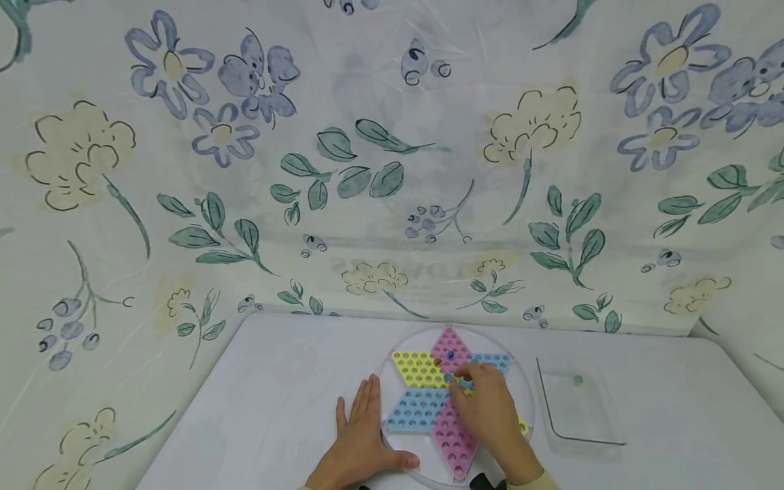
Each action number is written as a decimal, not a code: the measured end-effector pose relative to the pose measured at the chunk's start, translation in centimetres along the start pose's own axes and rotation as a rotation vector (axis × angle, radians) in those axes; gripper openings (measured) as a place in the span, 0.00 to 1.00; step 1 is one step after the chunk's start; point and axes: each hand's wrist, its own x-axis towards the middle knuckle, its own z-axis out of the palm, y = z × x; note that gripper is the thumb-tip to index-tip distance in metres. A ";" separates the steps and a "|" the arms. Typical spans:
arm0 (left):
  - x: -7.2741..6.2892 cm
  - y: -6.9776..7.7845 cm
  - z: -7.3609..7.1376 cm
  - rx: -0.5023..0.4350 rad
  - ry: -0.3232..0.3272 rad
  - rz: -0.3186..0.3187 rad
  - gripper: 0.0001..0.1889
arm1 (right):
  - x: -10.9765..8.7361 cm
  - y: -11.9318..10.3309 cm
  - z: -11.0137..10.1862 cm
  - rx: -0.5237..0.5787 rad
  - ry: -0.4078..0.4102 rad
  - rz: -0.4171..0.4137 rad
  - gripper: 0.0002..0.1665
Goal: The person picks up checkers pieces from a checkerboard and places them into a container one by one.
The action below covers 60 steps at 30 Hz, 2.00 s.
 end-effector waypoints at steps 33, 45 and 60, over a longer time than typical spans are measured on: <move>0.0 0.4 0.0 -0.007 0.005 -0.015 0.80 | 1.0 0.3 0.5 -0.104 -0.151 0.042 0.09; -0.1 0.5 -0.2 -0.017 0.003 -0.017 0.80 | 1.1 0.4 0.6 -0.132 -0.161 0.034 0.08; -0.1 0.3 -0.1 -0.020 0.008 -0.012 0.80 | 0.8 0.5 0.3 -0.091 -0.144 0.042 0.09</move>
